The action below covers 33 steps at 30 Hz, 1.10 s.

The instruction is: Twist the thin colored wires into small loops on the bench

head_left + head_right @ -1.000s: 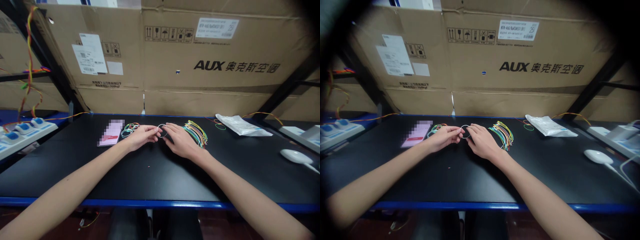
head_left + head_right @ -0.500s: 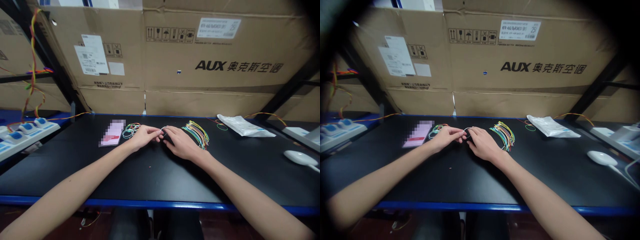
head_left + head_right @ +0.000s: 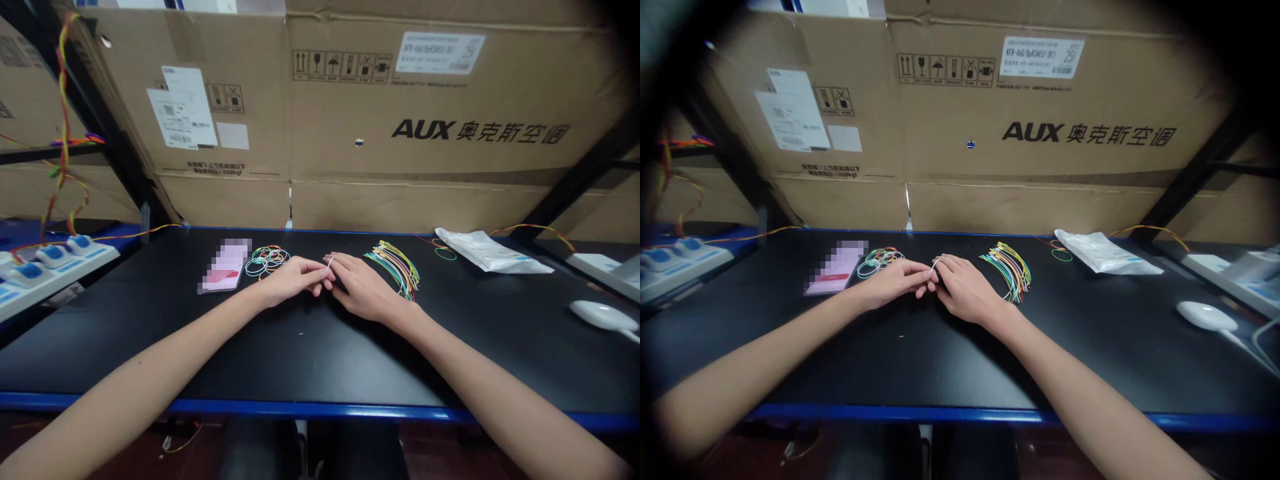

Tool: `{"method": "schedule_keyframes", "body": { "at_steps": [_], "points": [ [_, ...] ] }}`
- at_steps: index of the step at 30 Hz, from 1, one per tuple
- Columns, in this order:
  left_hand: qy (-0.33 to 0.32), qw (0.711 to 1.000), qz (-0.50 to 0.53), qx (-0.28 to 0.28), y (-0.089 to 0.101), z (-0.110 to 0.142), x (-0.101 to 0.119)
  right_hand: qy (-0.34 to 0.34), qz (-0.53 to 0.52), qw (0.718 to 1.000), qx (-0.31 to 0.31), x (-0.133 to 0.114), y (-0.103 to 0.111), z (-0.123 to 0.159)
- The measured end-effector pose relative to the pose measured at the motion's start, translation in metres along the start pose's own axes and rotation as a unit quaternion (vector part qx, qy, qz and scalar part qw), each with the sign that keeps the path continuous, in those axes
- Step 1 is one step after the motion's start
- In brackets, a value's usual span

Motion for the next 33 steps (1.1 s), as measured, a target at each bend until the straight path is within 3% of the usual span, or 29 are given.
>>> {"method": "schedule_keyframes", "body": {
  "at_steps": [8,10,14,17,23,29,31,33],
  "points": [
    [-0.049,0.976,-0.143,0.155,0.012,-0.004,0.000,-0.018,0.012,1.000,0.005,0.000,0.004,0.000],
    [-0.033,0.985,-0.105,0.136,0.010,-0.004,-0.002,-0.020,0.009,1.000,0.000,0.001,0.004,-0.001],
    [0.006,1.000,0.015,0.022,0.001,-0.001,-0.005,-0.015,-0.004,1.000,-0.009,0.003,0.002,-0.001],
    [0.016,1.000,0.019,-0.010,-0.002,0.001,-0.004,-0.007,-0.010,1.000,-0.013,0.005,0.000,-0.001],
    [-0.045,0.983,-0.155,0.088,0.007,-0.003,-0.002,-0.018,0.003,1.000,-0.022,0.004,0.000,-0.001],
    [-0.148,0.900,-0.360,0.194,0.013,0.000,0.000,-0.022,-0.008,1.000,-0.011,0.003,-0.002,0.000],
    [-0.155,0.902,-0.361,0.181,0.012,0.000,0.000,-0.023,-0.008,1.000,-0.009,0.003,-0.002,0.000],
    [-0.131,0.935,-0.301,0.136,0.008,-0.001,-0.002,-0.023,-0.003,1.000,-0.010,0.003,-0.001,0.000]
  ]
}}
Point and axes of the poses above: each hand's wrist, its own z-axis away from the middle knuckle, its own y-axis out of the back of the hand, x = y × z, the point moved 2 cm from there along -z, towards the middle knuckle, and after that the axes turned 6 degrees about -y, right-handed, at the moved point
